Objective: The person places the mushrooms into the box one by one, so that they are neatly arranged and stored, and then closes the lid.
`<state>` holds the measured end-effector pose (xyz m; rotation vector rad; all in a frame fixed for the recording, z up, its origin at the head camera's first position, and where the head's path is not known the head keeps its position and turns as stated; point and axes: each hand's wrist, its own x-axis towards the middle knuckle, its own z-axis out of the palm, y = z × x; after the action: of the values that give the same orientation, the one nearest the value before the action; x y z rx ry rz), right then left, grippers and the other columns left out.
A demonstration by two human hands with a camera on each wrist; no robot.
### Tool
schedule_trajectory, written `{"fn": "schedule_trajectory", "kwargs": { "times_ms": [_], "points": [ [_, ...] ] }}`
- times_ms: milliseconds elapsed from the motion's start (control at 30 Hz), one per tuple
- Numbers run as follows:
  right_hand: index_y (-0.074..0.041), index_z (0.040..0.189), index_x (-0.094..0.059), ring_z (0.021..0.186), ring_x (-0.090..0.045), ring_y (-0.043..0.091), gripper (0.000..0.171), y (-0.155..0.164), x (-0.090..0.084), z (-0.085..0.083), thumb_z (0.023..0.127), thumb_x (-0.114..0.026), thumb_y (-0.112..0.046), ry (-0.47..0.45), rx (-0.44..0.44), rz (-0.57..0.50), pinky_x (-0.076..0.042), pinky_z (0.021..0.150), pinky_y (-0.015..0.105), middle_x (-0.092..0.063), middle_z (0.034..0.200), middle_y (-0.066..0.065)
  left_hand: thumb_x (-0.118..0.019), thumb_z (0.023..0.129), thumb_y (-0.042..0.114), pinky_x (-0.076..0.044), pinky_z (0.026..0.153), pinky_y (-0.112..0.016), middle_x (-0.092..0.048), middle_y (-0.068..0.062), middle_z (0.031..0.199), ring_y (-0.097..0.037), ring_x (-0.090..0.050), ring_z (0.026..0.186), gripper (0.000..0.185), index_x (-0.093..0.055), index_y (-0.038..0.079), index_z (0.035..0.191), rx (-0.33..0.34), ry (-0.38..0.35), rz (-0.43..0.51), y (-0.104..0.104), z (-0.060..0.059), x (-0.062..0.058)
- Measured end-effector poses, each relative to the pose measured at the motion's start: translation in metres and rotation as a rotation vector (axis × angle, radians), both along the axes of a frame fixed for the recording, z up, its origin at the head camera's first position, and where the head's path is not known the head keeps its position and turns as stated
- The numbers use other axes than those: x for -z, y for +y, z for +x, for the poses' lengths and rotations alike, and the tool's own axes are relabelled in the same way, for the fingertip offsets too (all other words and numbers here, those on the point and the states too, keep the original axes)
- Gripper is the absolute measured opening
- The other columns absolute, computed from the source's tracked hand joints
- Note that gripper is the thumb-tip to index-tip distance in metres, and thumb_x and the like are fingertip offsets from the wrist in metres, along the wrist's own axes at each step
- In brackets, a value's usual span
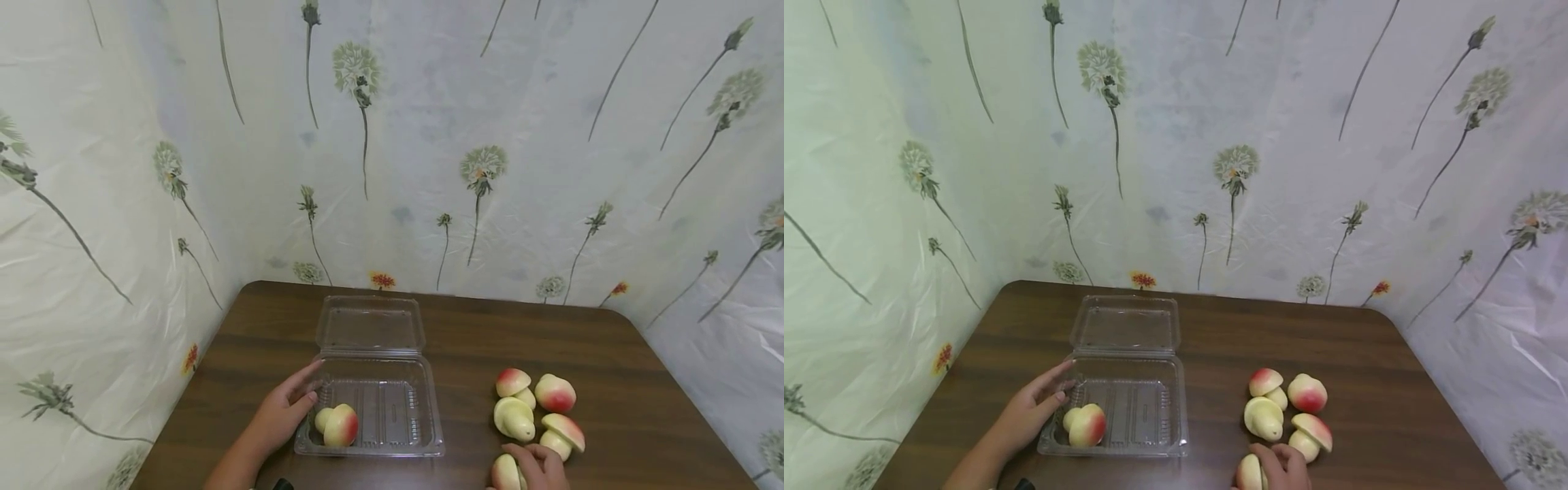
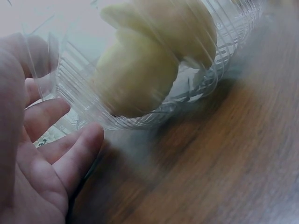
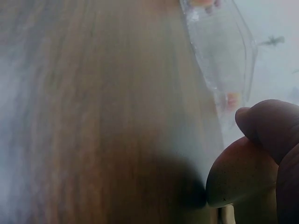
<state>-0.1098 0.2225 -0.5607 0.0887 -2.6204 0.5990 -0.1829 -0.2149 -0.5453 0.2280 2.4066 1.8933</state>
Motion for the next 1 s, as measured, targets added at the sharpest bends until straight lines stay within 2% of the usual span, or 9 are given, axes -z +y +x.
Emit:
{"fn": "schedule_trajectory", "kwargs": {
  "times_ms": [133,300,467,667,867,1000],
  "points": [
    [-0.028,0.105,-0.069,0.082,-0.048,0.012,0.062,-0.003,0.001,-0.001,0.051,-0.092,-0.048,0.028,-0.028,0.016,-0.041,0.064,0.024,-0.051,0.095,0.000,-0.055,0.098,0.013,-0.042,0.094,-0.018,-0.052,-0.007,0.140,-0.025,-0.051,0.128,0.051,-0.043,0.036,0.142,0.004,-0.006,0.007,0.000,0.000,0.000],
    [-0.029,0.108,-0.070,0.082,-0.049,0.007,0.064,-0.008,0.002,-0.002,0.051,-0.092,-0.047,0.065,-0.068,0.014,-0.037,0.071,0.017,-0.051,0.093,-0.009,-0.055,0.098,0.013,-0.042,0.094,-0.018,-0.051,-0.007,0.141,-0.025,-0.051,0.128,0.051,-0.042,0.034,0.143,0.006,0.001,0.001,0.000,0.000,0.001],
    [-0.027,0.113,-0.069,0.085,-0.051,0.005,0.067,-0.014,0.000,-0.002,0.053,-0.092,-0.046,0.050,-0.082,0.013,-0.041,0.071,0.022,-0.053,0.094,-0.013,-0.055,0.098,0.013,-0.042,0.095,-0.018,-0.049,-0.005,0.144,-0.024,-0.051,0.128,0.051,-0.042,0.033,0.144,0.013,0.007,0.003,-0.001,-0.001,0.002],
    [-0.026,0.114,-0.068,0.087,-0.052,0.007,0.067,-0.016,-0.004,-0.003,0.055,-0.091,-0.046,0.017,-0.080,0.013,-0.044,0.072,0.026,-0.056,0.096,-0.014,-0.054,0.098,0.011,-0.042,0.095,-0.019,-0.045,-0.004,0.147,-0.025,-0.050,0.128,0.052,-0.041,0.031,0.145,0.014,0.009,0.010,0.001,0.000,0.000],
    [-0.020,0.123,-0.062,0.096,-0.056,0.012,0.073,-0.018,-0.011,-0.006,0.060,-0.089,-0.046,-0.030,-0.124,-0.030,-0.041,0.079,0.025,-0.062,0.110,-0.010,-0.053,0.098,0.010,-0.042,0.095,-0.019,-0.046,-0.004,0.146,-0.024,-0.051,0.128,0.052,-0.042,0.031,0.144,0.006,0.008,0.000,0.001,0.000,0.000],
    [-0.020,0.118,-0.061,0.096,-0.059,0.016,0.073,-0.021,-0.018,-0.011,0.056,-0.091,-0.043,-0.029,-0.120,-0.046,-0.040,0.080,0.026,-0.065,0.108,-0.007,-0.053,0.098,0.011,-0.043,0.094,-0.019,-0.046,-0.004,0.146,-0.025,-0.051,0.128,0.052,-0.042,0.032,0.144,0.004,0.014,-0.001,0.001,-0.001,0.002]
  ]
}}
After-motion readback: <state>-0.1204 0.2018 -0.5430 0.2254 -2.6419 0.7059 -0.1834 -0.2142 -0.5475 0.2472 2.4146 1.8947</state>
